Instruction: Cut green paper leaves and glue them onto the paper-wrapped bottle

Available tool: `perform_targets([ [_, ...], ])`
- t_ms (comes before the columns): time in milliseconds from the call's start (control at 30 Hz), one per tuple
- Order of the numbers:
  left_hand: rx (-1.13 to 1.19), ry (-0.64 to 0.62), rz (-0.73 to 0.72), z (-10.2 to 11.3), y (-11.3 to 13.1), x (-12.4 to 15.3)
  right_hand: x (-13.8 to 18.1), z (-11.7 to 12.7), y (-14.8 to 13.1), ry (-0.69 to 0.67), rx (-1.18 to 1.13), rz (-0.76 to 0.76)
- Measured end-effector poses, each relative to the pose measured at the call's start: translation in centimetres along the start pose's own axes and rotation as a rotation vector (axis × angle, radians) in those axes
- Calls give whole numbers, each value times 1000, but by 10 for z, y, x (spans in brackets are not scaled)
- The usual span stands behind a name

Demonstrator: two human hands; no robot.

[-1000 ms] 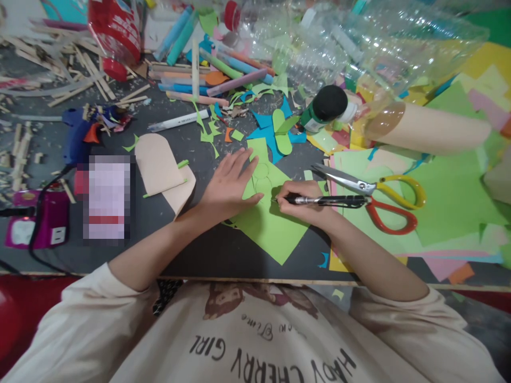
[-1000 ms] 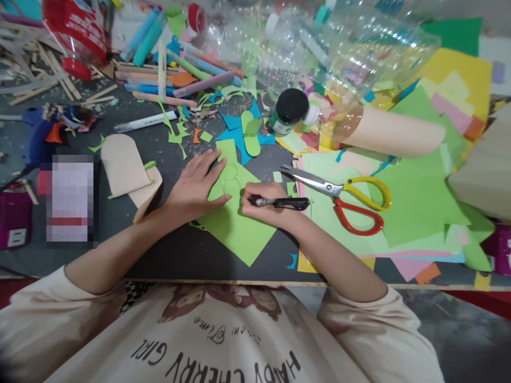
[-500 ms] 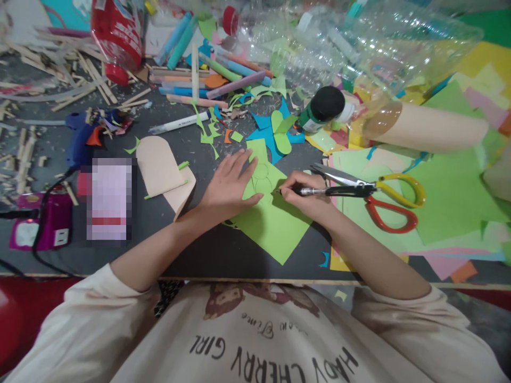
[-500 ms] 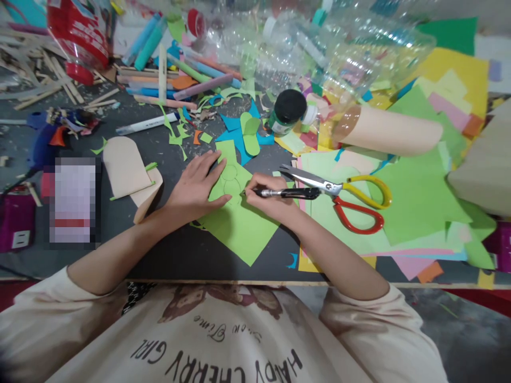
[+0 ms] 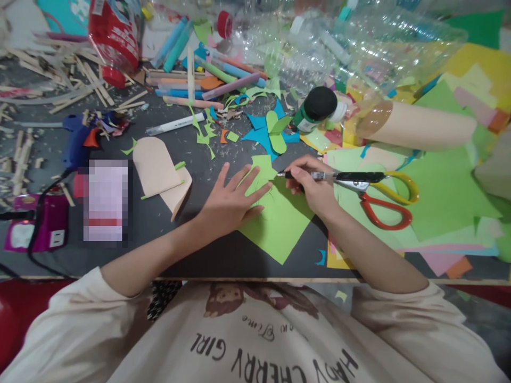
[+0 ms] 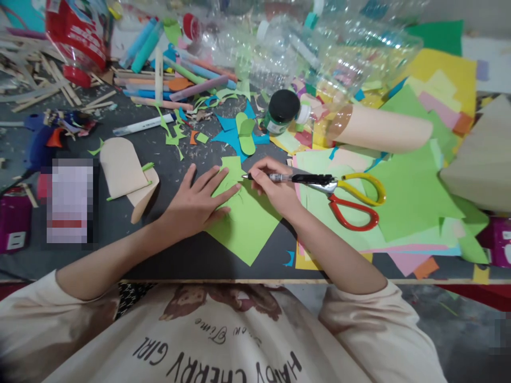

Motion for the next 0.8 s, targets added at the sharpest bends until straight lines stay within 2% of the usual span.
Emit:
perform_targets([
  [167,-31,-40,-49,6,15,11,0,-4,-3,-43,-34,5],
  [433,28,74,-92,1,1,15,7,-18,-4,-260,60,1],
  [567,46,153,-137,2,0,18,10,-25,-8,-241,227,25],
  [667,66,125,-147,1,1,18,13,-30,-11,-235,334,40],
  [800,138,75,-125,1,2,17,14,-36,-13,-265,332,41],
])
Point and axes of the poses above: each hand's wrist, its own x-axis away from the middle knuckle, its own z-axis out of the back of the hand, y = z × x, the point moved 6 cm from there along -x, towards the middle knuckle, and after that the axes turned 8 degrees about y, right-handed, at the moved point
